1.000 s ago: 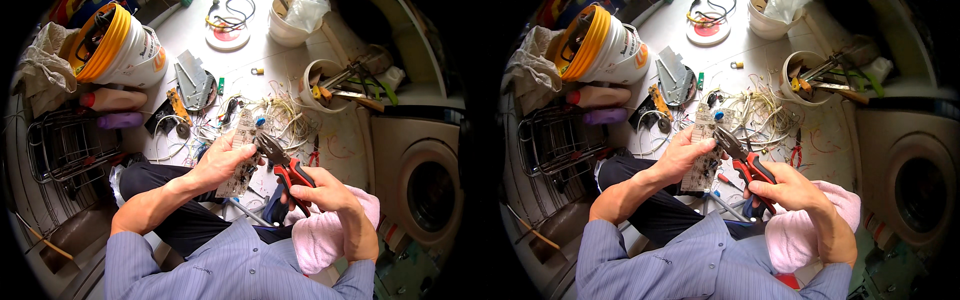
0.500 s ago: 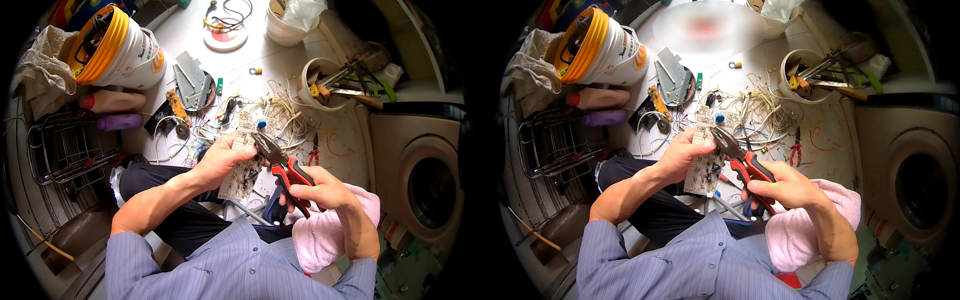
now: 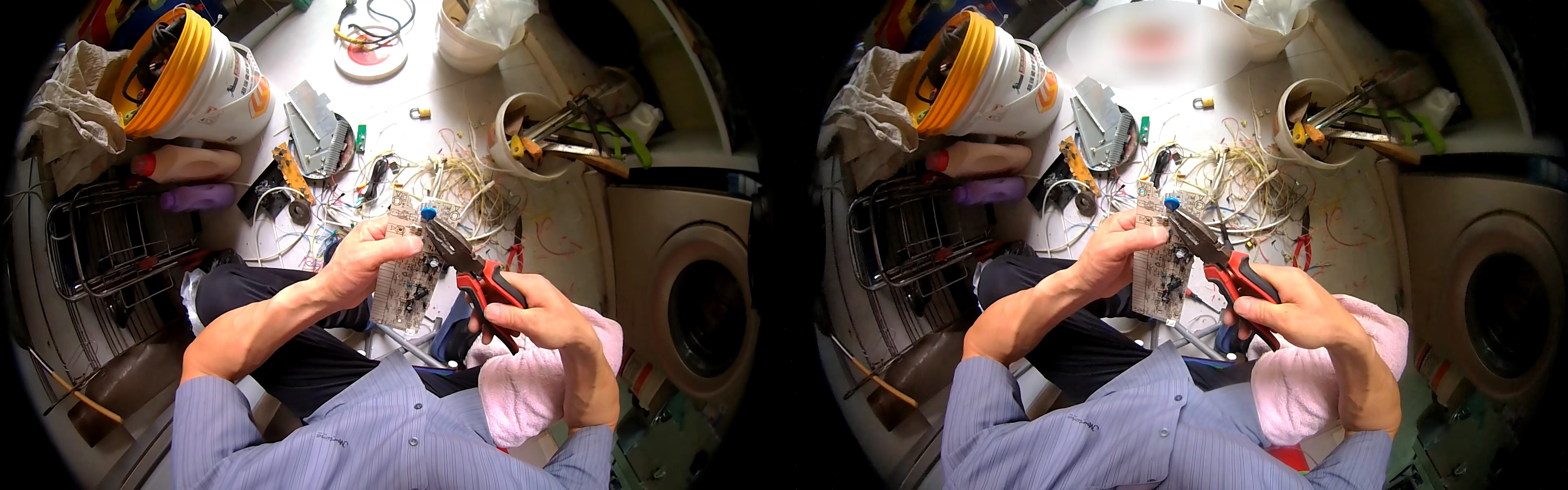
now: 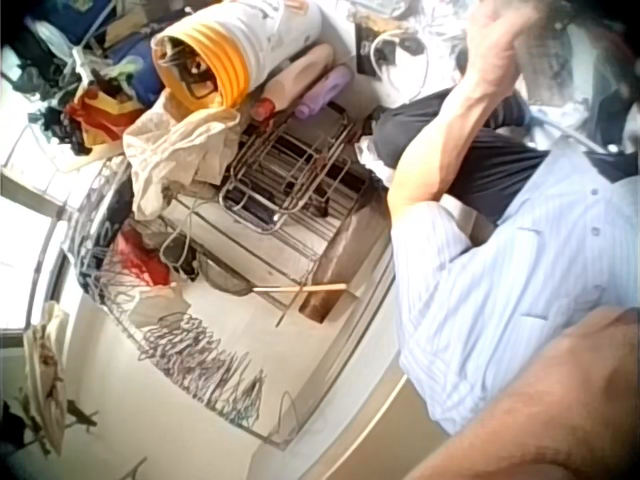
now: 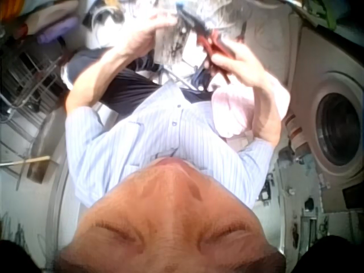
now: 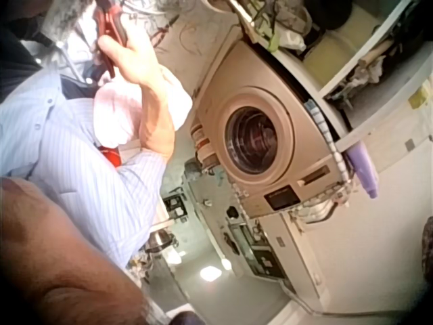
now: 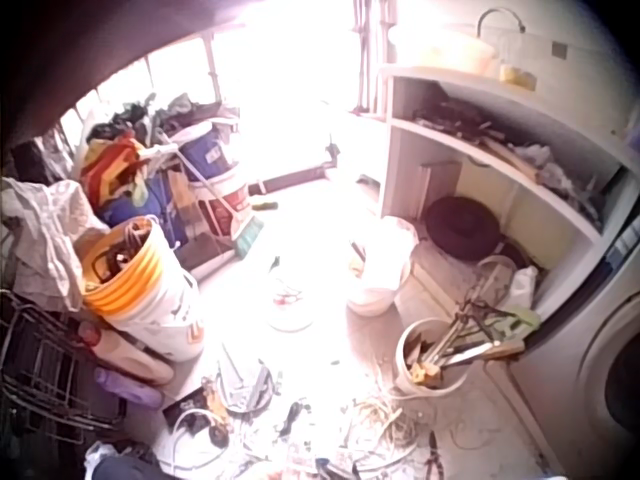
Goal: The person uses pliers to cut wires and detach components from a circuit board while sitting on the floor. They move different parts of the wiring aside and handle the board by hand to access different sections.
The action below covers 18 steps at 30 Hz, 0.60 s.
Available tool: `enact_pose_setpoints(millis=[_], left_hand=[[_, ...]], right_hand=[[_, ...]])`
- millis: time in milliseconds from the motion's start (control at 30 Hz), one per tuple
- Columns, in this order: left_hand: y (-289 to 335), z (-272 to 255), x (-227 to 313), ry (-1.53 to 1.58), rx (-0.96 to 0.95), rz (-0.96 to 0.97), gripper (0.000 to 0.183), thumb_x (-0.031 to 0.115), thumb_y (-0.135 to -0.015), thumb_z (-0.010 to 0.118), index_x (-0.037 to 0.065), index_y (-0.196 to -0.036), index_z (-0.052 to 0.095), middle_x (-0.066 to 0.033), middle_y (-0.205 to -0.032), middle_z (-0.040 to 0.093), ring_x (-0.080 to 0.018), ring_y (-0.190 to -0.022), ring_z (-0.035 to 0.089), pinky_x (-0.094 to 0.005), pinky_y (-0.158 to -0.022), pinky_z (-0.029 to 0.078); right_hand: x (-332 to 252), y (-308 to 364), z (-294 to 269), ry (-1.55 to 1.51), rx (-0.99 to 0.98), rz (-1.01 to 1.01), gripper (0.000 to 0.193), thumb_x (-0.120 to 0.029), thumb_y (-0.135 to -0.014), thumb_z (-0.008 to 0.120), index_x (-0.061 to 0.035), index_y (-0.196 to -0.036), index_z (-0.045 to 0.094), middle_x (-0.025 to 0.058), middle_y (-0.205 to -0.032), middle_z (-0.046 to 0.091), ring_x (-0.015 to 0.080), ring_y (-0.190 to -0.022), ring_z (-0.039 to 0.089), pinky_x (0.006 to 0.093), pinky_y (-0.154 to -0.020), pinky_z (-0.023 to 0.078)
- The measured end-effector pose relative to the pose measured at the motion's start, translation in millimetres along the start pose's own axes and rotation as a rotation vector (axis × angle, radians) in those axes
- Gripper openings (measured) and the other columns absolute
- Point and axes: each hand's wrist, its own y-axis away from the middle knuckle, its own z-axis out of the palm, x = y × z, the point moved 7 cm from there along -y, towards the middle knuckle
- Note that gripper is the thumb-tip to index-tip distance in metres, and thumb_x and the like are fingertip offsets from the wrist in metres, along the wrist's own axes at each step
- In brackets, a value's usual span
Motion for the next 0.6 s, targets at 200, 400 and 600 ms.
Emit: enact_pose_setpoints(millis=[200,400,600], left_hand=[[-2.7,-0.2,-2.1,-0.025,-0.015,0.007,0.032,0.02,-0.098,0.06,-0.005,-0.118,0.063,-0.0138,-0.107,0.071,-0.0214,-0.094,0.071,-0.0378,-0.087,0.057],[-5.6,-2.6,-3.8,0.015,-0.066,-0.006,0.03,0.016,-0.096,0.061,-0.002,-0.119,0.066,-0.0078,-0.113,0.071,-0.0138,-0.102,0.065,-0.0319,-0.094,0.05],[-8.2,-6.1,-5.8,0.023,-0.083,0.011,0.033,0.014,-0.096,0.059,-0.007,-0.121,0.061,-0.0166,-0.113,0.071,-0.0237,-0.1,0.07,-0.0393,-0.092,0.056]], right_hand=[[-2.7,3.1,1.9,0.04,0.004,0.006,0.02,-0.015,-0.101,0.06,0.0002,-0.114,0.059,0.0047,-0.094,0.068,0.0108,-0.075,0.065,0.0271,-0.065,0.053],[-2.2,4.1,2.3,0.062,0.021,0.005,0.017,-0.014,-0.1,0.06,-0.0001,-0.11,0.06,0.0037,-0.094,0.068,0.0099,-0.075,0.065,0.0261,-0.06,0.051],[-0.6,4.2,1.3,0.101,0.026,-0.03,0.015,-0.013,-0.1,0.06,-0.0003,-0.108,0.06,0.0033,-0.092,0.068,0.0091,-0.074,0.064,0.0253,-0.054,0.05]])
